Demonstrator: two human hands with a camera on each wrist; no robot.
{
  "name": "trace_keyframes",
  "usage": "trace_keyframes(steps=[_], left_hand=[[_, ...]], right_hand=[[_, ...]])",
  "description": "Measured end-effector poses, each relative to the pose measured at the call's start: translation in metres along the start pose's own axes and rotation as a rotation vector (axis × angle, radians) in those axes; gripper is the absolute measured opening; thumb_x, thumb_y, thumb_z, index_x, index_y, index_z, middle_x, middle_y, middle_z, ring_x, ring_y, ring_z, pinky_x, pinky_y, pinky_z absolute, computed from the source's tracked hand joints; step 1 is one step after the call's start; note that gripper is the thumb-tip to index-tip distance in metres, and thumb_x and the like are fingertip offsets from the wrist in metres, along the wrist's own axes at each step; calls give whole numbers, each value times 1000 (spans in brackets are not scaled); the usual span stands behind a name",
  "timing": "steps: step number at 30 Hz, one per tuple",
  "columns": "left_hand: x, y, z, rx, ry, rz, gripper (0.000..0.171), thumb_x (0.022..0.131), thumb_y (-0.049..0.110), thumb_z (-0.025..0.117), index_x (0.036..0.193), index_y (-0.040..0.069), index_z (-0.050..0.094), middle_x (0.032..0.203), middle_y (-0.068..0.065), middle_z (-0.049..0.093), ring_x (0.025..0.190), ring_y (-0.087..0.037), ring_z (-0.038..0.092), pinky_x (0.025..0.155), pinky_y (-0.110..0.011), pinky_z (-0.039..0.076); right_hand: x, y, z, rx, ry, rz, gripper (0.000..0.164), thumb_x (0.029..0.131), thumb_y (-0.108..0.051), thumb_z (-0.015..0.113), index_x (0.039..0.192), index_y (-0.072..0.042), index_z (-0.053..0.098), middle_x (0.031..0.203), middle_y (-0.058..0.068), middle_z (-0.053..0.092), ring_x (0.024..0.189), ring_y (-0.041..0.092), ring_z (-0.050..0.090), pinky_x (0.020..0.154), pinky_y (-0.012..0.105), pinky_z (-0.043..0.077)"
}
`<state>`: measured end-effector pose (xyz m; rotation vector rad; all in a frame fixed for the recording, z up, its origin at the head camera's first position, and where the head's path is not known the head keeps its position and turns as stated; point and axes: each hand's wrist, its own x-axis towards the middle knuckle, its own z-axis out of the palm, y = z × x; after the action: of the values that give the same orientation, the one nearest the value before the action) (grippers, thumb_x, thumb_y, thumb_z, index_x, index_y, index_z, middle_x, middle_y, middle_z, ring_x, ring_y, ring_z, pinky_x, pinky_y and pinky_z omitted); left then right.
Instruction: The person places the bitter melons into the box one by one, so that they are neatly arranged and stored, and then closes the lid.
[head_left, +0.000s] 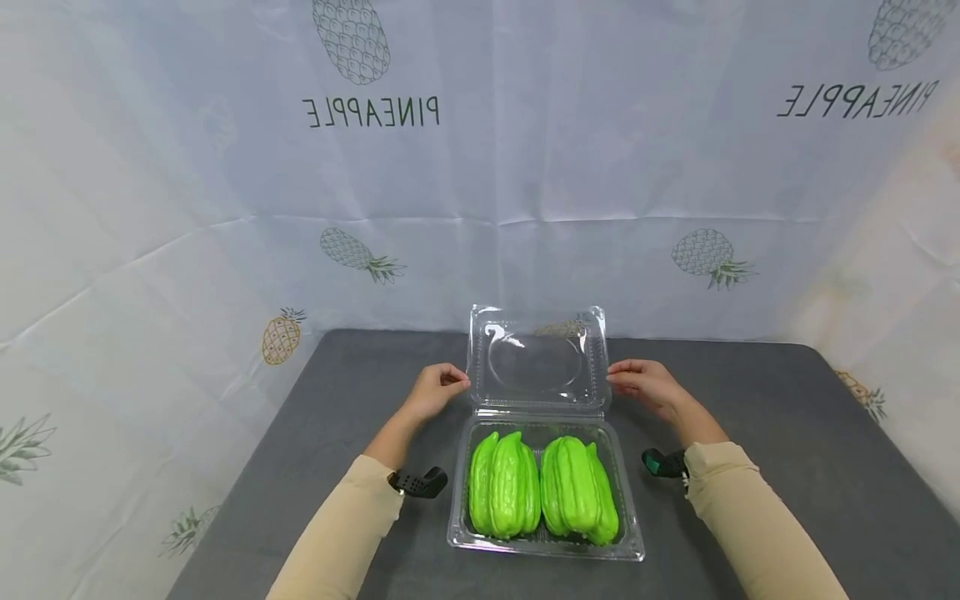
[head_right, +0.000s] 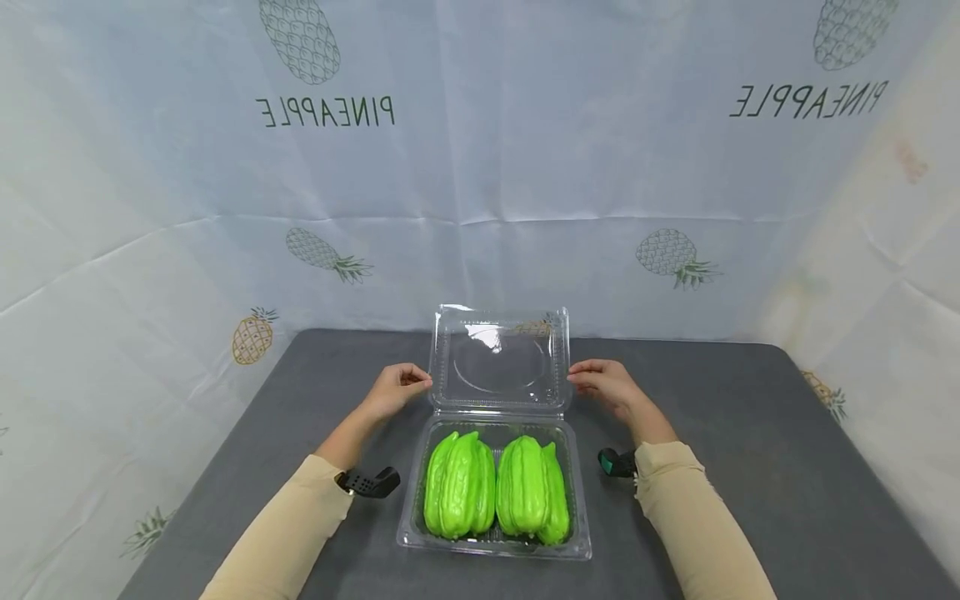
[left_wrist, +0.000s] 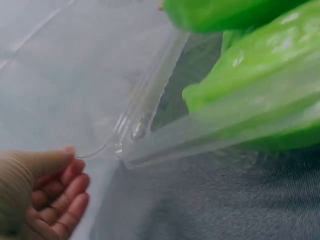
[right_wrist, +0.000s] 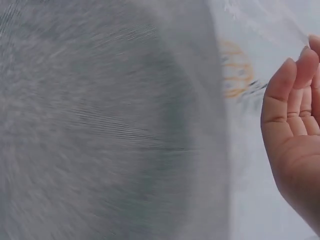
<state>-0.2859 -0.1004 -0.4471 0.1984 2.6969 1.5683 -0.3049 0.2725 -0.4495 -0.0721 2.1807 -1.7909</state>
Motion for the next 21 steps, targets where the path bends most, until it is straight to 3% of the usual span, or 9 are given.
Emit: trace_keyframes(steps=[5,10,14,17,21], left_hand=[[-14,13,-10,196,28,214,6,87,14,66,86,8,67,87,-5,66,81,-17,62,70,-32,52],[-31,11,-18,446,15,542,4,82,11,70,84,10,67,85,-2,66,81,-16,63,74,-31,53],[-43,6,-21,605,30,768,15,75,2,74,79,11,63,80,1,63,77,-14,60,68,-26,51],[-49,2,-21,650,30,861,19,73,-2,74,77,10,61,79,0,62,76,-14,58,66,-26,50],[-54,0,-19,652,18,919,17,73,1,76,77,10,62,79,1,63,77,-13,59,69,-25,51]], right_hand=[[-27,-19,-4,-103,-29,-92,9,89,-17,64,95,-12,62,86,-12,61,88,13,60,87,36,49],[-60,-22,2,-187,-99,-210,14,87,-12,64,95,-1,61,85,-11,63,86,15,64,81,33,53],[-82,-14,8,-246,-137,-290,9,88,-6,61,93,2,60,88,-13,61,81,6,62,70,28,54],[-92,-5,13,-287,-150,-356,7,89,-5,59,91,2,61,93,-12,59,81,2,59,66,28,53],[-98,5,19,-305,-154,-401,9,89,-6,61,89,2,64,97,-8,58,85,4,59,68,27,53]])
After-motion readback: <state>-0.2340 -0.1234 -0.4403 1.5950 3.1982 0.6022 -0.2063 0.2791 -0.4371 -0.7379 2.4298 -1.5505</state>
